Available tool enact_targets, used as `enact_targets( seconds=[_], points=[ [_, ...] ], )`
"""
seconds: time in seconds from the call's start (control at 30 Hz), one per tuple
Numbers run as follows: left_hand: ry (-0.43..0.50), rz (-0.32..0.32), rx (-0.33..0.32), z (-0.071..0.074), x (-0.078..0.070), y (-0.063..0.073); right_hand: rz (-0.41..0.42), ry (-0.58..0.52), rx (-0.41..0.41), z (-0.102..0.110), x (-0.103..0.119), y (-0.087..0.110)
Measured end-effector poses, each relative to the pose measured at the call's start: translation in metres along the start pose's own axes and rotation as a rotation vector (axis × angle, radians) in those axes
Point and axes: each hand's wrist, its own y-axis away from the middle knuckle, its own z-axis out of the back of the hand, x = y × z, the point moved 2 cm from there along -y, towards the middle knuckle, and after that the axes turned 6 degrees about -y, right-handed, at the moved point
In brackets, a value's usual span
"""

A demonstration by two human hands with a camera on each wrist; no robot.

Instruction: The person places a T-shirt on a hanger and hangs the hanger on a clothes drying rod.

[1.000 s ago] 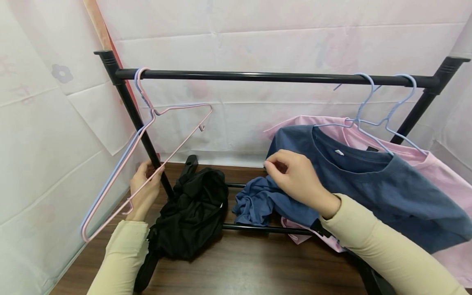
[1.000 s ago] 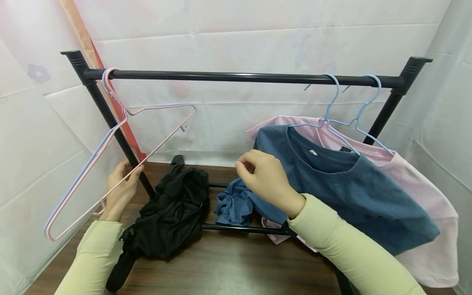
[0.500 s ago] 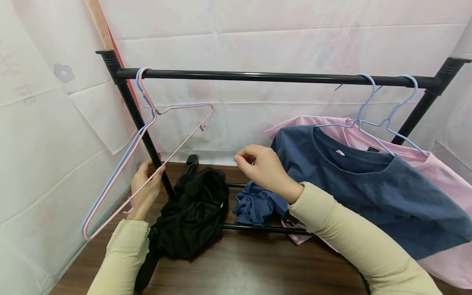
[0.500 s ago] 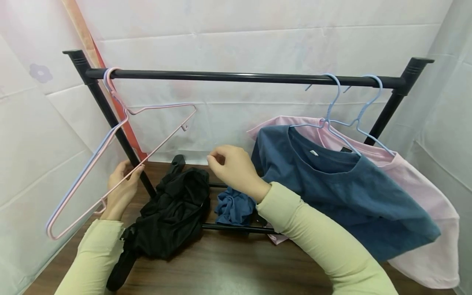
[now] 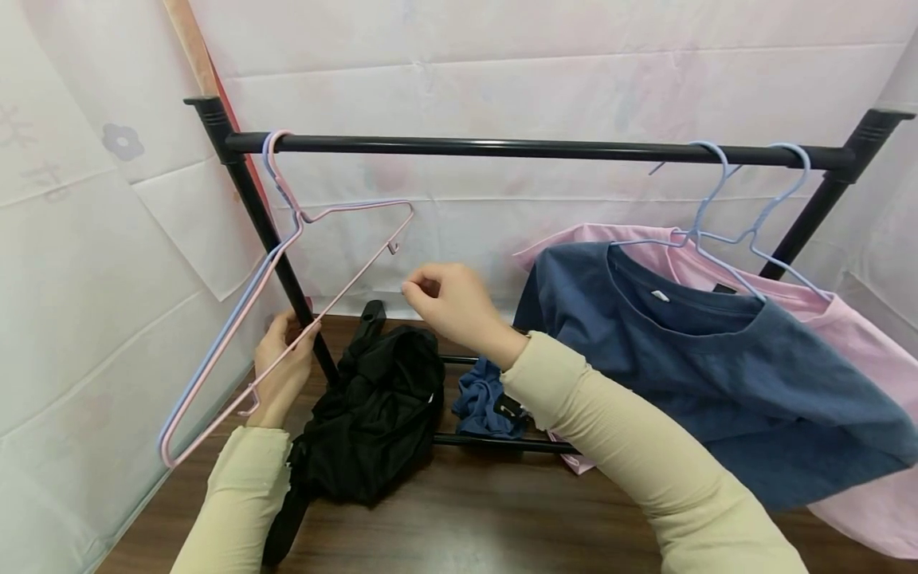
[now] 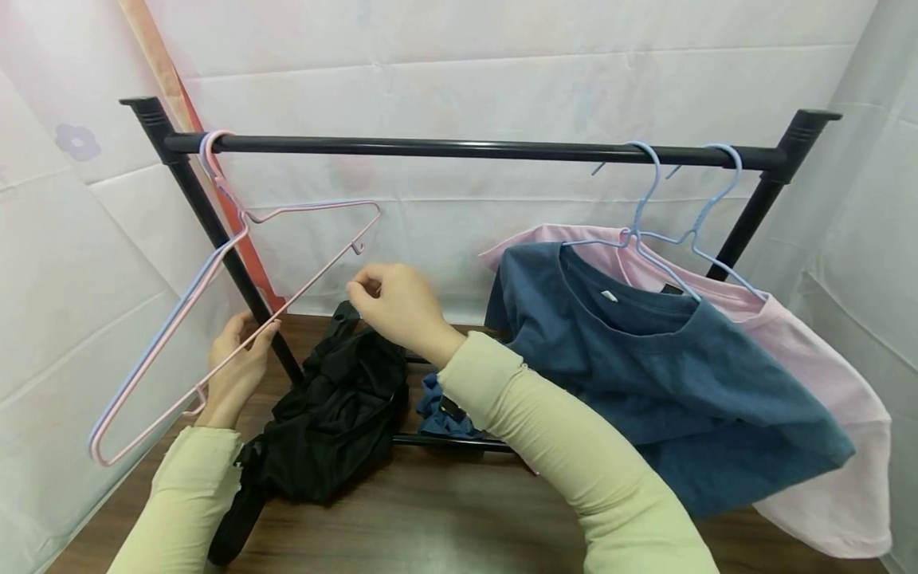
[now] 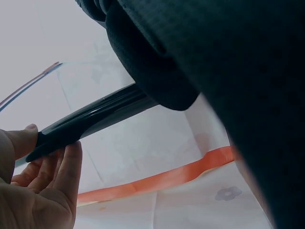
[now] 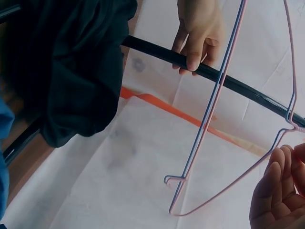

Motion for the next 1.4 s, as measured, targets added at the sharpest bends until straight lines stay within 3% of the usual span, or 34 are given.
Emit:
enact_targets(
  seconds=[0.43,0.7,1.0,1.17,1.4],
  points=[
    [0.0,-0.003,-0.009,-0.001,0.0,0.001,-0.006,-0.012,0.093,-0.032,0.016,-0.025],
    [-0.004,0.014,0.012,0.001,0.001,0.002,-0.03,-0.041,0.234,-0.058,0.033,-0.037],
    [-0.032,0.061,0.073,0.002,0.002,0.003,-0.096,-0.068,0.265,-0.075,0.046,-0.044],
    [-0.027,0.073,0.085,0.002,0.002,0.002,-0.166,-0.16,0.276,-0.081,0.051,-0.047],
    [-0.063,0.053,0.059,0.002,-0.001,0.001,-0.269,-0.405,0.274,-0.09,0.057,-0.048]
  ],
)
